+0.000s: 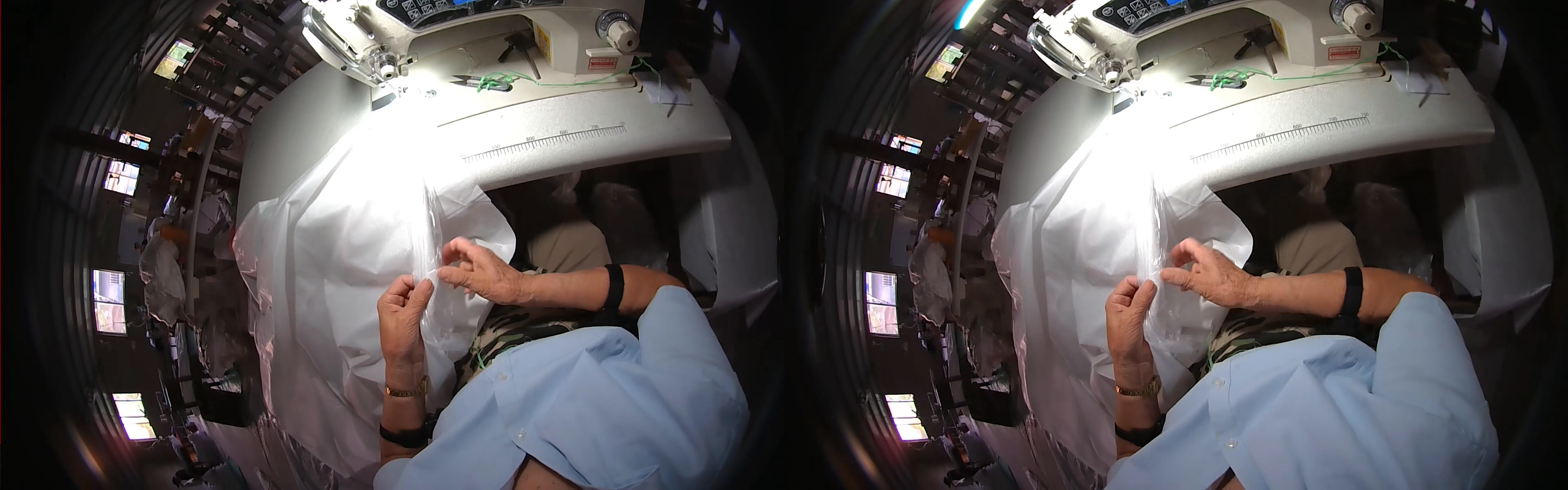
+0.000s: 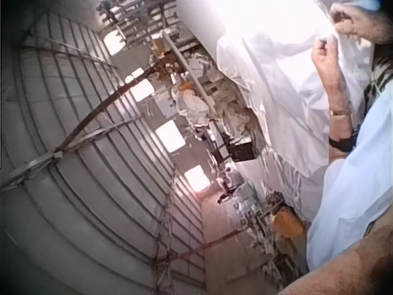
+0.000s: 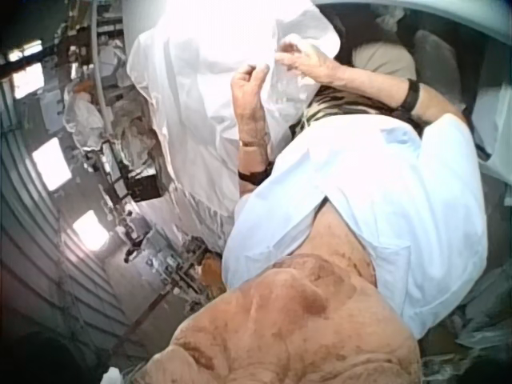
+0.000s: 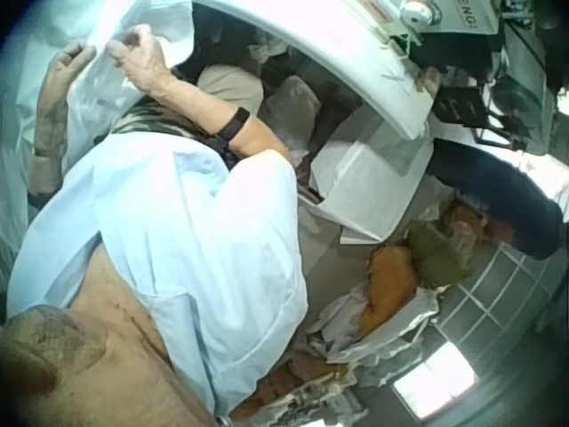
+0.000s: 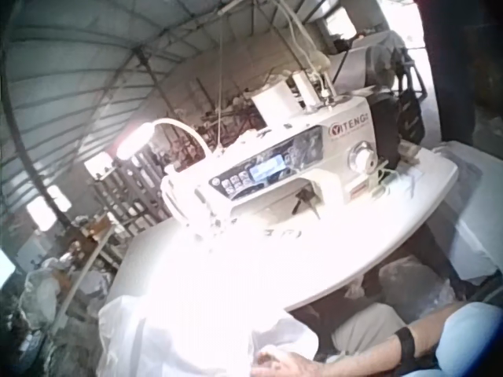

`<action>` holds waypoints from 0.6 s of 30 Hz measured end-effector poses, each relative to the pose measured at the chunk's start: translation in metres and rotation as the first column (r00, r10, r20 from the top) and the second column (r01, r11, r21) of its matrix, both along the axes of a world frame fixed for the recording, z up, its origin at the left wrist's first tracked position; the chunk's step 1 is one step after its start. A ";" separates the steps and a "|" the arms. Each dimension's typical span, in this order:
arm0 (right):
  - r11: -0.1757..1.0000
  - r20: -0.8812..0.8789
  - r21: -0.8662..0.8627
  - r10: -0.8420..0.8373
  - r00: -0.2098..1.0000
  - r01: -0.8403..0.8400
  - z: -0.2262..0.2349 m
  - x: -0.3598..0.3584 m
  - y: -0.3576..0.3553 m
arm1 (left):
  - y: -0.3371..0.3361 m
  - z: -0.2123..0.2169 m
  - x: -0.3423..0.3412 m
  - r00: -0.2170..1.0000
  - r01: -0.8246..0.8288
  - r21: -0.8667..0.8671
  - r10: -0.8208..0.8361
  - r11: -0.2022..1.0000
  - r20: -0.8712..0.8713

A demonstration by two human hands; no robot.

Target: Sewing a large white plastic sheet using an industrial sewing machine.

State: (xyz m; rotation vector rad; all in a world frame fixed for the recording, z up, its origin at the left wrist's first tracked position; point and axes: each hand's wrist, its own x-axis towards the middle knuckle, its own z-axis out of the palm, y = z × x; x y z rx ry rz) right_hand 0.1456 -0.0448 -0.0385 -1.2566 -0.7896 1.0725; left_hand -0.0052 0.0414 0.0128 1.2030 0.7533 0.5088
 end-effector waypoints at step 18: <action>0.954 -0.034 0.060 0.295 0.955 -0.292 -0.031 -0.019 0.034 | 0.010 -0.001 -0.010 0.998 -0.044 0.017 0.044 0.999 0.039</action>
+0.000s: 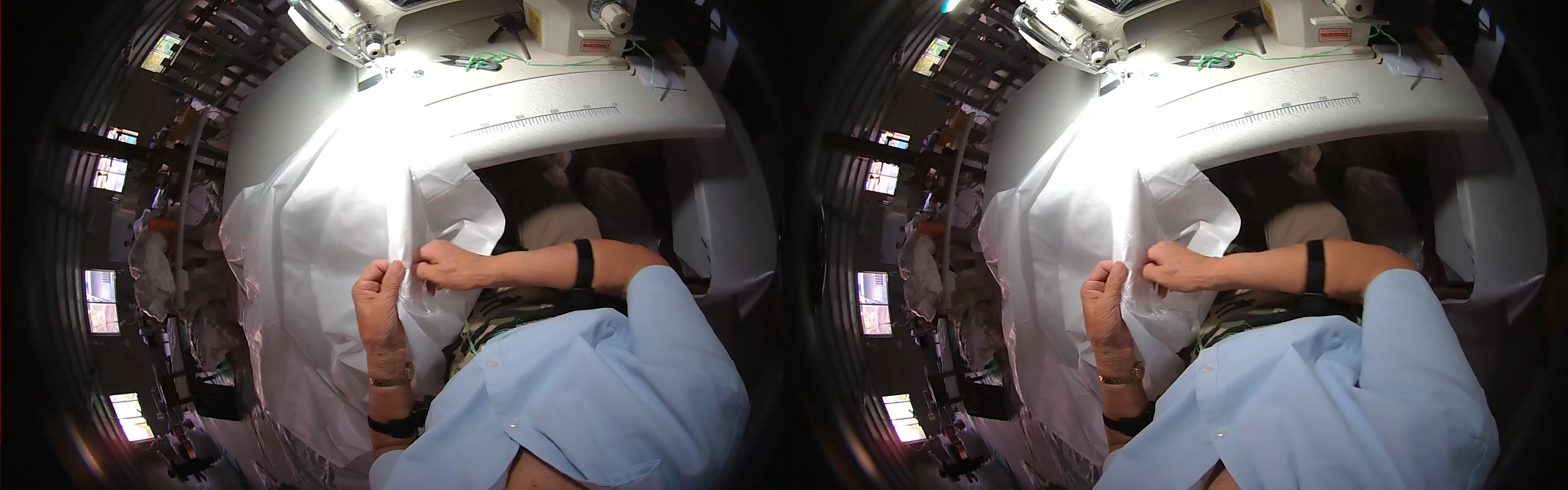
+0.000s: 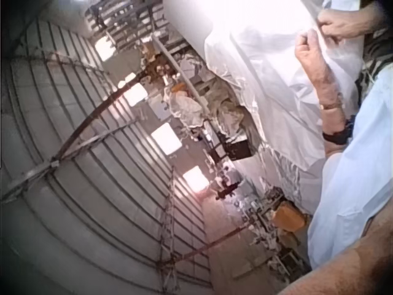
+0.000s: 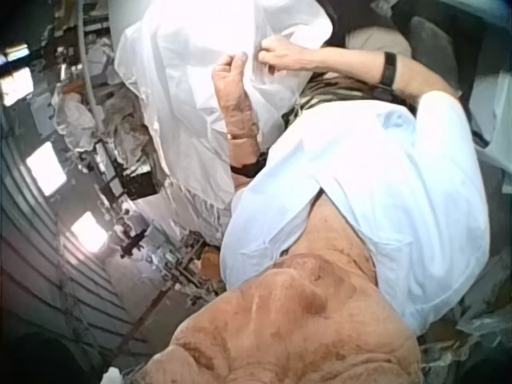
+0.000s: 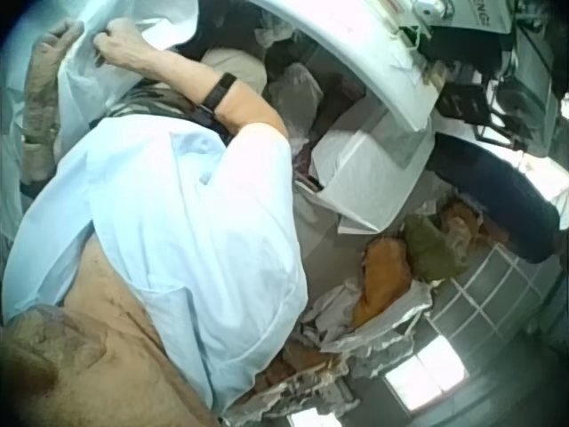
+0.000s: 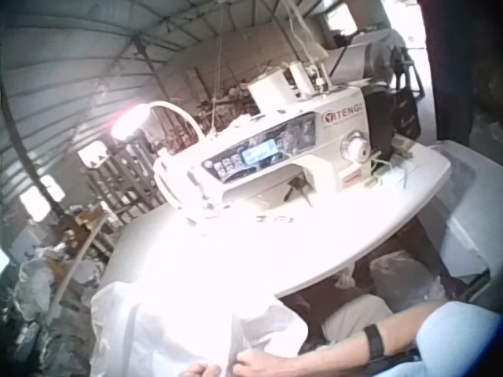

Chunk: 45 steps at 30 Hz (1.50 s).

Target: Sewing a large white plastic sheet using an industrial sewing machine.

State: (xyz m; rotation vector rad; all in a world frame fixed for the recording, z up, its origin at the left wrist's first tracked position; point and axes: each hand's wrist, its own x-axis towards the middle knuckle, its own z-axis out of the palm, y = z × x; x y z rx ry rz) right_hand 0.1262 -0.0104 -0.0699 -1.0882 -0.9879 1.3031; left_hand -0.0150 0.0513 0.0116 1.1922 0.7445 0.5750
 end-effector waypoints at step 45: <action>0.736 0.703 -0.024 -0.469 0.534 0.677 -0.054 0.089 -0.063 | 0.060 -0.017 -0.014 0.842 -0.126 -0.655 0.429 0.745 0.326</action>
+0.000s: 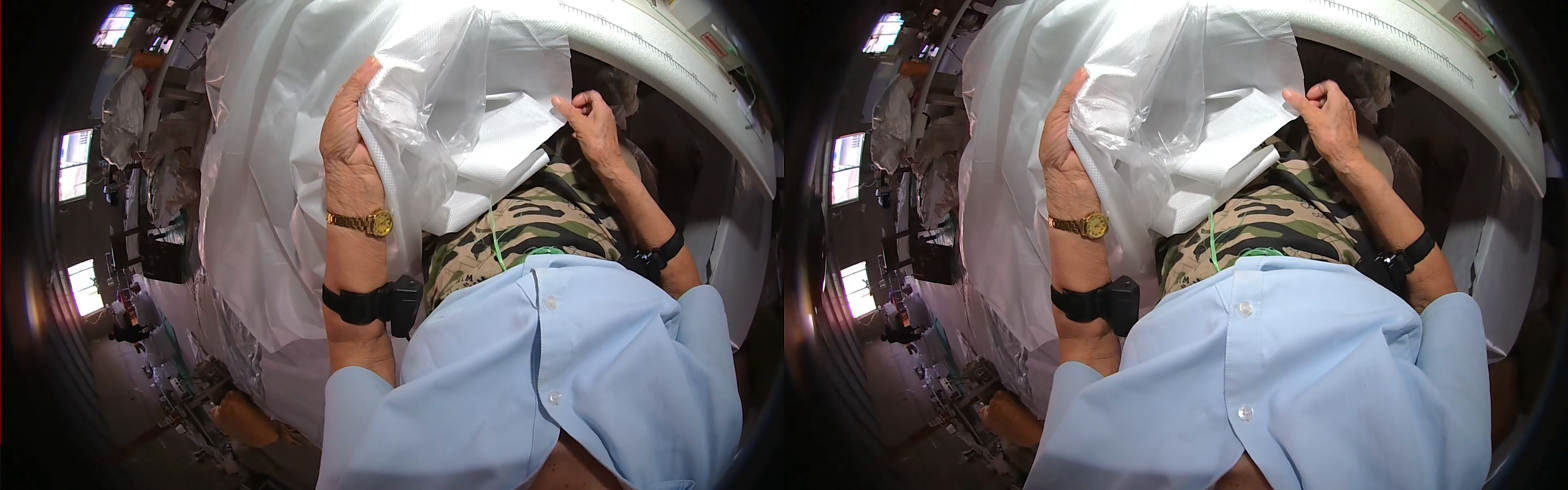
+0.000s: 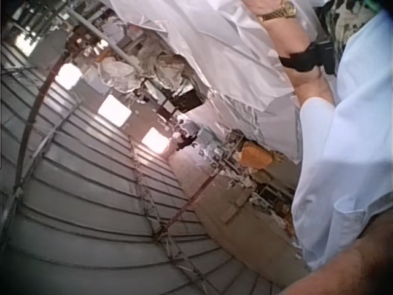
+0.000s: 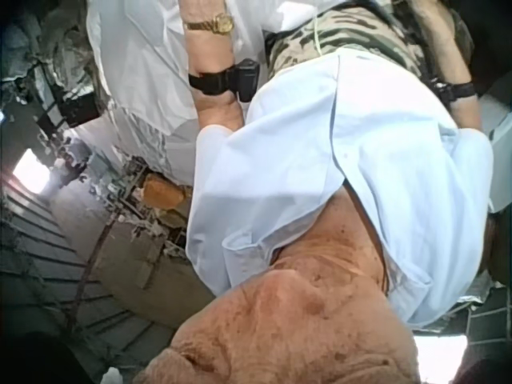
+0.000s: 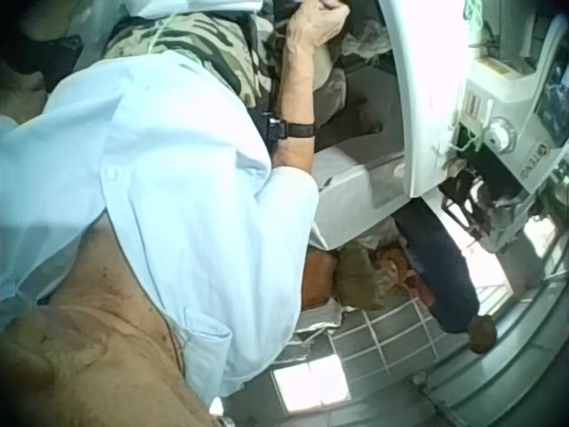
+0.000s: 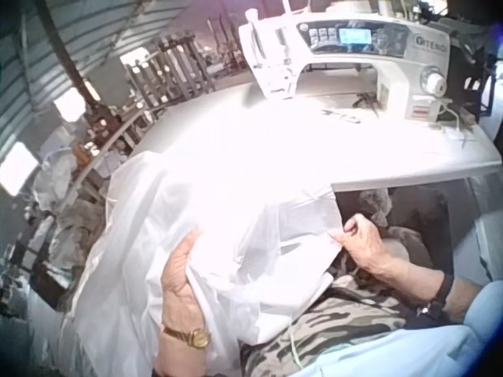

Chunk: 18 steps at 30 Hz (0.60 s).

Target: Sewing a large white plastic sheet using an industrial sewing machine.

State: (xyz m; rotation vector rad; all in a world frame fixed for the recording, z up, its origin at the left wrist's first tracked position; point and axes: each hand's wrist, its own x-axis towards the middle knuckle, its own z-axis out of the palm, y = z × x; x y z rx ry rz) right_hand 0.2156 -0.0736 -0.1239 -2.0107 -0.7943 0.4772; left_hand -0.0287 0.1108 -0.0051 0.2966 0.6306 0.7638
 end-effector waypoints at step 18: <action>0.942 -0.588 0.266 0.328 0.739 -0.207 0.099 -0.022 -0.060 | -0.003 0.029 -0.005 0.898 0.253 0.612 0.053 0.749 -0.436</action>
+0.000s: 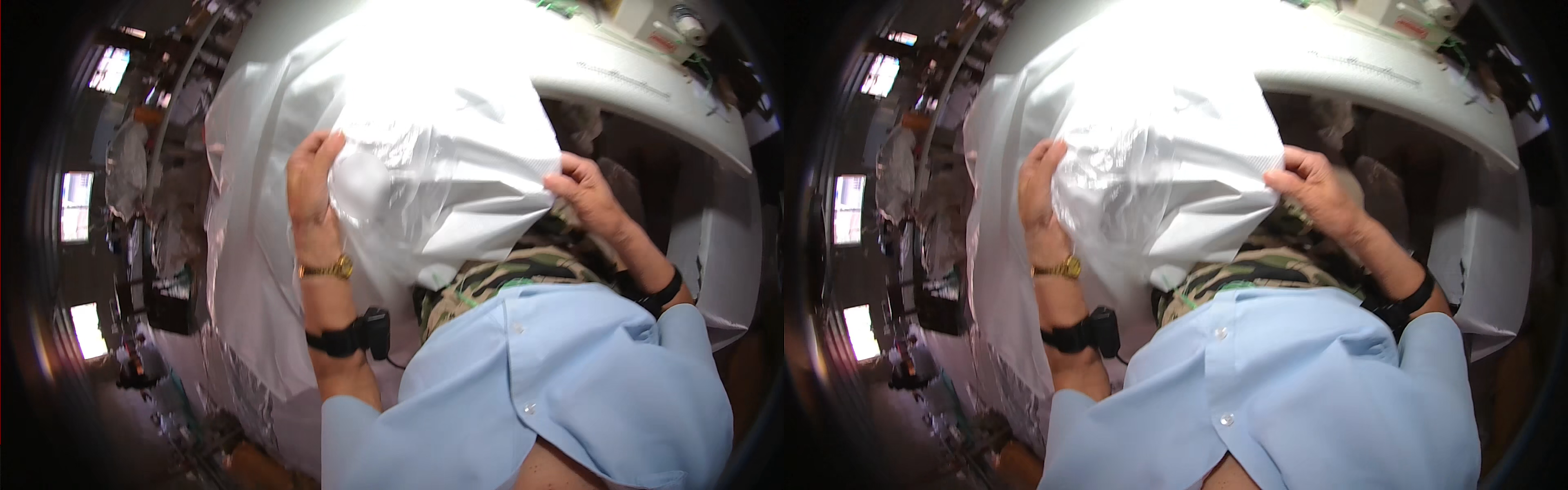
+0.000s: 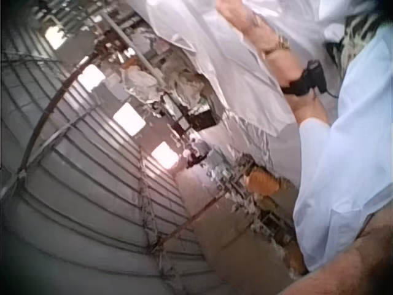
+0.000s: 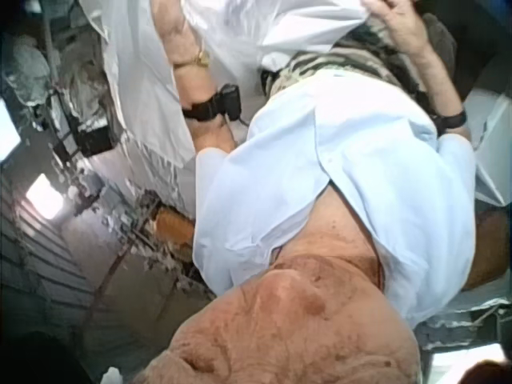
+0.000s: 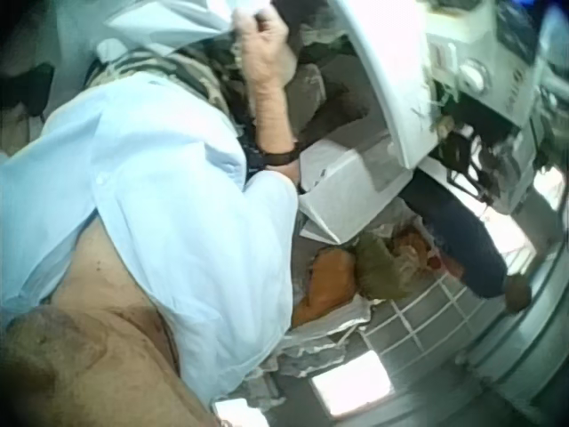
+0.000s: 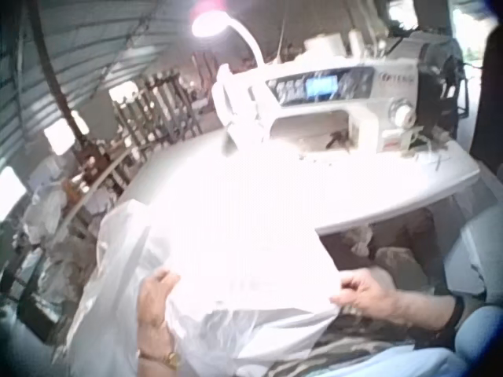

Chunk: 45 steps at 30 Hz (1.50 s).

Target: Sewing a large white plastic sheet using an industrial sewing machine.

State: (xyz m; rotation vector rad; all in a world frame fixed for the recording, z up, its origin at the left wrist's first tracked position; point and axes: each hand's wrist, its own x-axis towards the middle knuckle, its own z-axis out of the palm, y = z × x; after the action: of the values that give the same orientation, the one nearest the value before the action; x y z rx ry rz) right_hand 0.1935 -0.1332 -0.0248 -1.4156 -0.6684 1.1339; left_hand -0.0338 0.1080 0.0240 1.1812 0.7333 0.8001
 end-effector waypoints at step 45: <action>0.637 0.794 0.313 0.232 0.562 -0.705 -0.042 -0.082 0.184 | -0.051 0.071 0.041 0.489 0.870 0.493 0.093 0.020 -0.867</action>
State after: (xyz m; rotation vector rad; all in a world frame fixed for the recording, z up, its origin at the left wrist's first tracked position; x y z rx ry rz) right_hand 0.1117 0.0506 -0.0666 -1.0418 -1.9339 0.6150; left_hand 0.0069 0.0570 0.0954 2.9791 0.2179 -0.0353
